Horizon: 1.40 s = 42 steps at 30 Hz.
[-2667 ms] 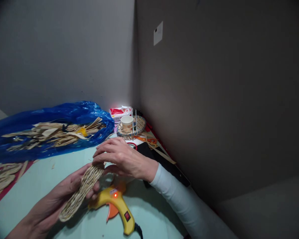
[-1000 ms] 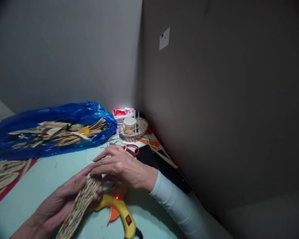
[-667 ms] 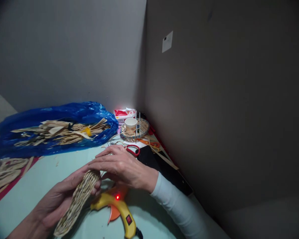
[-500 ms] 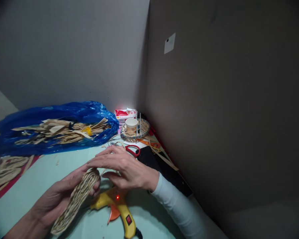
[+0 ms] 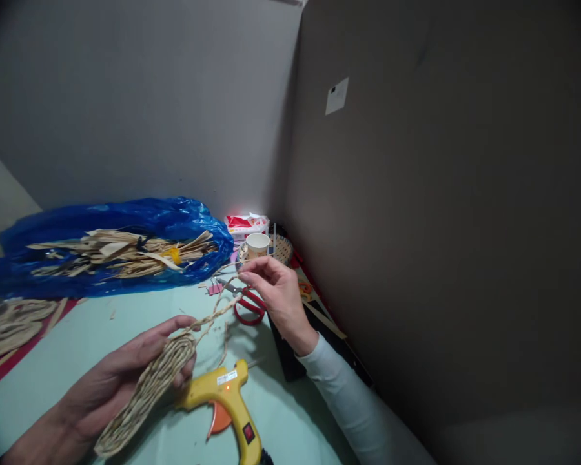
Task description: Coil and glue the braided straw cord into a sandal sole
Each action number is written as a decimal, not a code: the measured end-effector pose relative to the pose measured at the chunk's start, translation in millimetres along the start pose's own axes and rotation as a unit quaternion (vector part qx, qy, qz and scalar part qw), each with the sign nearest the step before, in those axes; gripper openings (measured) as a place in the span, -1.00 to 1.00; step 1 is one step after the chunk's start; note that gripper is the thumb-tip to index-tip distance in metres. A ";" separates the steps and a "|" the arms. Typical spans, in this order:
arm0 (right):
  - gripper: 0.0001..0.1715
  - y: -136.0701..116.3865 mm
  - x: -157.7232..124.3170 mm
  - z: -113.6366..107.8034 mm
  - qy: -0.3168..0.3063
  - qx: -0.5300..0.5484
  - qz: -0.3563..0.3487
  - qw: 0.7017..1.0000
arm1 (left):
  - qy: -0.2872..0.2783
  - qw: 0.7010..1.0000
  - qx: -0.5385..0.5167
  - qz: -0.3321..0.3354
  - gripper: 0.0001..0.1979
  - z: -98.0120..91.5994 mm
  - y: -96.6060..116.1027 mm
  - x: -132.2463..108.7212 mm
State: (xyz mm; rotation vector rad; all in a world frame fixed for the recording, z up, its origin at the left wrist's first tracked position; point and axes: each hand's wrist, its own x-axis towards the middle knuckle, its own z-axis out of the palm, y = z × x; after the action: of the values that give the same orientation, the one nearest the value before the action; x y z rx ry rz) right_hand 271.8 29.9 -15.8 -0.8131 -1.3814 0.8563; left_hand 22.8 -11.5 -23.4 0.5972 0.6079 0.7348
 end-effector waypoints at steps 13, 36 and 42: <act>-0.75 -14.3 -23.7 24.6 -0.109 -0.024 0.067 0.992 | 0.102 0.992 -0.021 0.070 -0.64 0.3 -0.8 -7.2; -0.71 -18.7 -33.8 48.1 -0.134 0.095 0.155 0.974 | 0.075 0.993 0.083 0.042 -0.81 7.6 -19.3 -10.9; -0.68 -17.3 -36.5 50.1 -0.130 0.101 0.172 0.971 | 0.105 0.985 0.115 0.076 -0.83 8.7 -21.9 -8.1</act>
State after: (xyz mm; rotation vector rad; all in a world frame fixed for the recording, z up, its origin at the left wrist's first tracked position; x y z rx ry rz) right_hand 222.1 -11.1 -16.4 -0.8144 -1.3691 1.3928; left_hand 33.3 -33.1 -30.1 0.7925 0.8568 0.8837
